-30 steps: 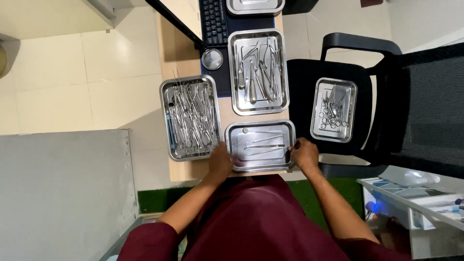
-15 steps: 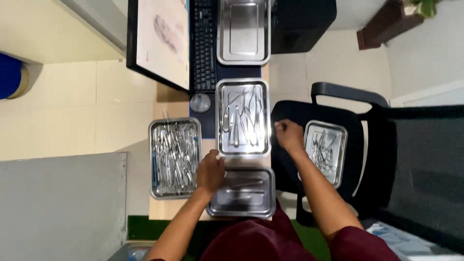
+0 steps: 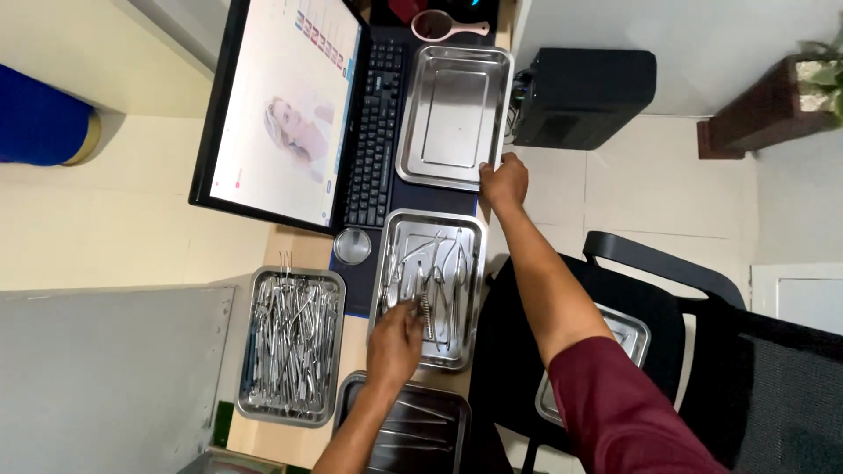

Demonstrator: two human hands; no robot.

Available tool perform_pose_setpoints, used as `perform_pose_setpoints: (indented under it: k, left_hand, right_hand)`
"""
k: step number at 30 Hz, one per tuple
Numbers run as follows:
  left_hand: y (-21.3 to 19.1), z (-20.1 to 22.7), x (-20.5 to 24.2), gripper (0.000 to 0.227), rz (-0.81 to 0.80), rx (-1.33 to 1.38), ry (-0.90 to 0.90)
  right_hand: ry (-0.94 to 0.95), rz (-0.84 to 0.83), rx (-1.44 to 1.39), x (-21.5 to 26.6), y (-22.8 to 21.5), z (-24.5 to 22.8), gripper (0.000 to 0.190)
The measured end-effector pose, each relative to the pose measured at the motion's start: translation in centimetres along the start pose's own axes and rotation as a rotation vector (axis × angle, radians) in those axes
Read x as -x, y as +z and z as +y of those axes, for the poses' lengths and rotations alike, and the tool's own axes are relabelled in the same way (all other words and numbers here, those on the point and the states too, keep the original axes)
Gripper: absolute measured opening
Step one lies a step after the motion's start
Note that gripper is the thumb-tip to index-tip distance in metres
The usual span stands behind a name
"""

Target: Sorting dental instruments into metal trays and transferring them into a sterilization unit.

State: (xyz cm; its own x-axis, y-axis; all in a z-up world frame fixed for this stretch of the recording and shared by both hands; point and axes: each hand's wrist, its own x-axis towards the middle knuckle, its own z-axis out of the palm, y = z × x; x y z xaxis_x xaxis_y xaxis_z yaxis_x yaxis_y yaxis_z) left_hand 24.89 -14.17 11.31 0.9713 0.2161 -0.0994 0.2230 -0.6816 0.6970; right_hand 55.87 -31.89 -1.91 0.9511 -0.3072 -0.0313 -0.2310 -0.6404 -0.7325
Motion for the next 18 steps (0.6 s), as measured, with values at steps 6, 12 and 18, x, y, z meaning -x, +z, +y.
perform_pose_setpoints:
  k: [6,12,18]
  left_hand:
    - [-0.4,-1.1,0.1,0.026,-0.019,0.064,-0.144]
    - [0.9,-1.7,-0.1,0.030,0.034,0.061,-0.075]
    - [0.6,-1.7,-0.1,0.031,-0.041,0.125,-0.133]
  right_hand:
    - [0.039,-0.078,0.000,-1.9,0.3,0.6,0.023]
    - [0.095,-0.058,0.155,-1.2,-1.4,-1.5,0.026]
    - [0.137,-0.140,0.187,-1.4,-2.1,-1.7,0.033]
